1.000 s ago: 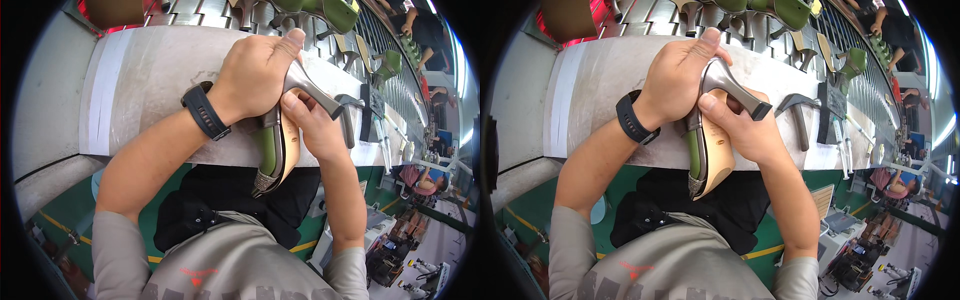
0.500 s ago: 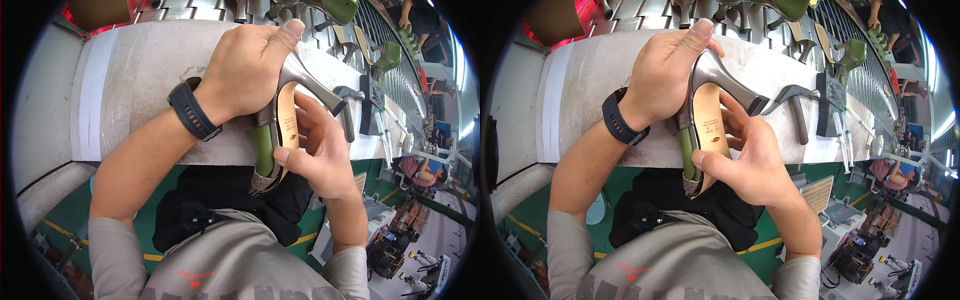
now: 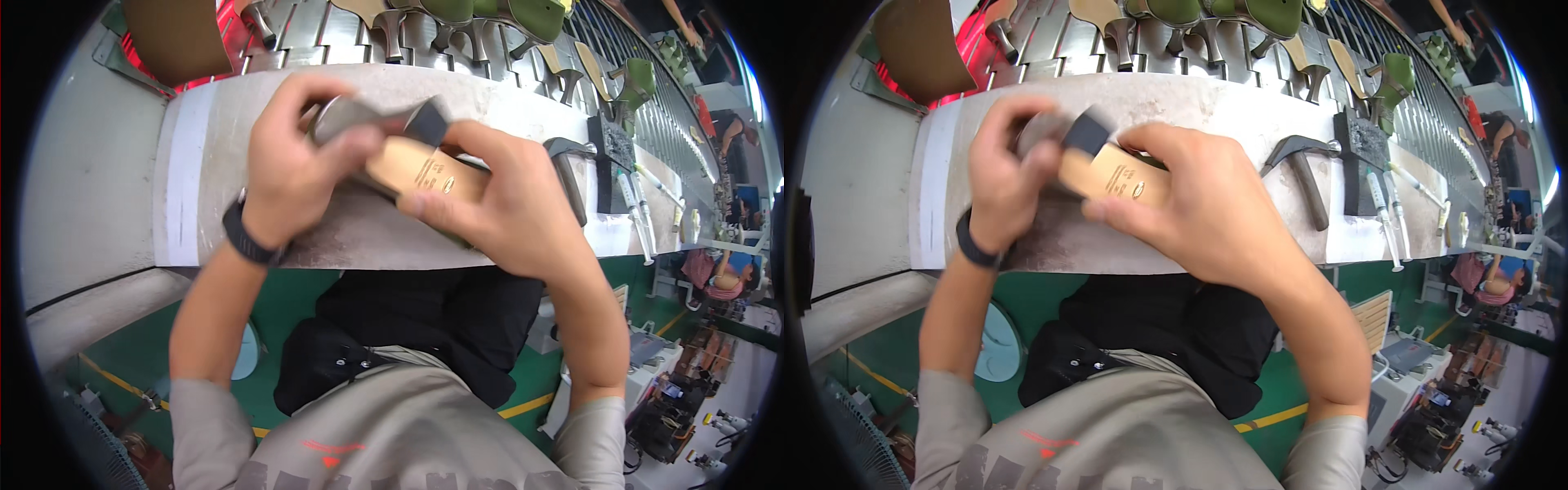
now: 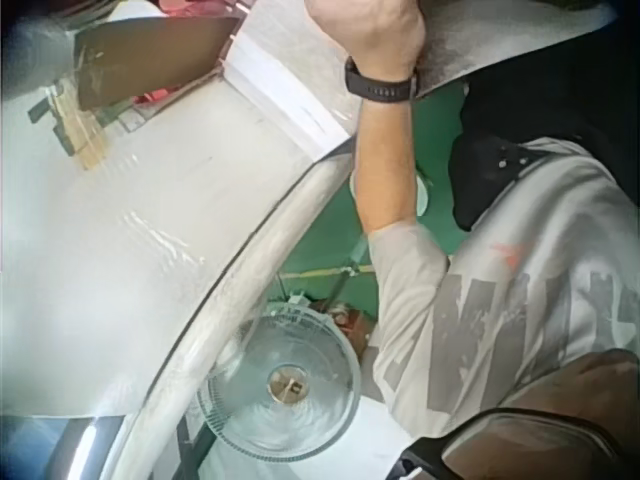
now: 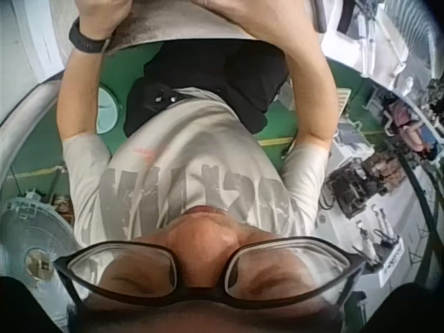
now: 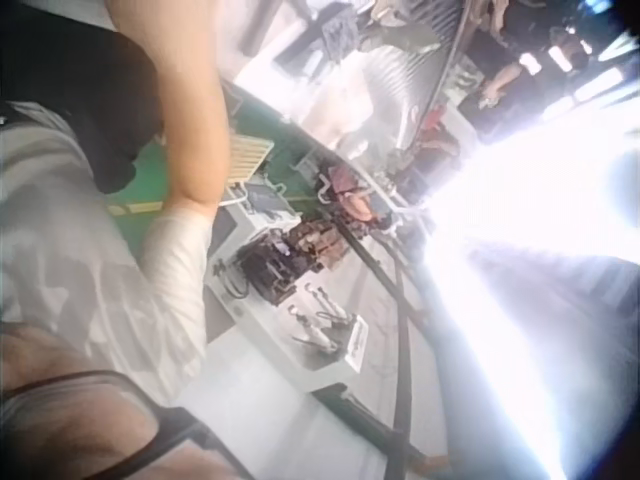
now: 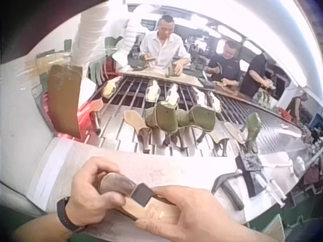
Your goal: The person assembles high-heeled shoes by applying glue with a syringe, attaching shoe soles to lasted shoe uppers by hand, and hammering along the edges with a hammer before placing the shoes onto a conveyor belt.
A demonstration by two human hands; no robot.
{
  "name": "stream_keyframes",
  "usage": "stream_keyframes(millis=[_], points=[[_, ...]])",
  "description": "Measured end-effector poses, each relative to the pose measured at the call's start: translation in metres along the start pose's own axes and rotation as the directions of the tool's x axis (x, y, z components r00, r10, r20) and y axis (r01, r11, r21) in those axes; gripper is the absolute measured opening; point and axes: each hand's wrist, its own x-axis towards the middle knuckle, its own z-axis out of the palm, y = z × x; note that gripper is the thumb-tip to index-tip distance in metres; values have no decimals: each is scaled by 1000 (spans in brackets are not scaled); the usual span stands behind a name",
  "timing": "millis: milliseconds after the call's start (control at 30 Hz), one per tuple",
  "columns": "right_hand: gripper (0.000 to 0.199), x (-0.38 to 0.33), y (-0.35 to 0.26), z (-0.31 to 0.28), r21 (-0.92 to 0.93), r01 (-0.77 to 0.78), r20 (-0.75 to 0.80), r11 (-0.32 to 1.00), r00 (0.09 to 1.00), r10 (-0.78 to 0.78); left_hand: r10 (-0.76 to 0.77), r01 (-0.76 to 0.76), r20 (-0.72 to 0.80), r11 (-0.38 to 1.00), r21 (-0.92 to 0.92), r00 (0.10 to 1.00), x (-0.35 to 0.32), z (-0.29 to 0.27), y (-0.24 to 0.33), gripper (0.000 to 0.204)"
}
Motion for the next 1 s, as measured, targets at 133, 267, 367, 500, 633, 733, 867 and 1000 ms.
stream_keyframes(millis=[133, 267, 367, 500, 633, 733, 867, 1000], points=[[71, -17, 43, -2, -370, 318, -159, 873, 904, -397, 188, -247, 194, 905, 346, 963, -61, -2, 34, 87], [81, -18, 52, 9, -357, 393, -151, 848, 871, -467, 106, -248, 312, 850, 464, 944, -60, 17, 47, 81], [80, -14, 59, 14, -347, 409, -163, 844, 860, -484, 93, -289, 391, 830, 478, 915, -55, 19, 51, 81], [80, -10, 66, 18, -358, 436, -189, 825, 832, -522, 74, -268, 375, 824, 499, 924, -54, 20, 49, 81], [80, -10, 68, 21, -342, 433, -195, 834, 835, -514, 70, -273, 386, 820, 502, 920, -52, 20, 52, 77], [80, -11, 68, 24, -350, 420, -203, 837, 839, -506, 90, -294, 388, 809, 509, 917, -51, 20, 50, 72], [80, -11, 62, 25, -382, 400, -195, 833, 846, -496, 122, -363, 445, 781, 509, 887, -49, 16, 48, 74], [80, -10, 63, 27, -385, 387, -212, 838, 847, -488, 165, -389, 446, 789, 476, 880, -49, 17, 42, 71]])
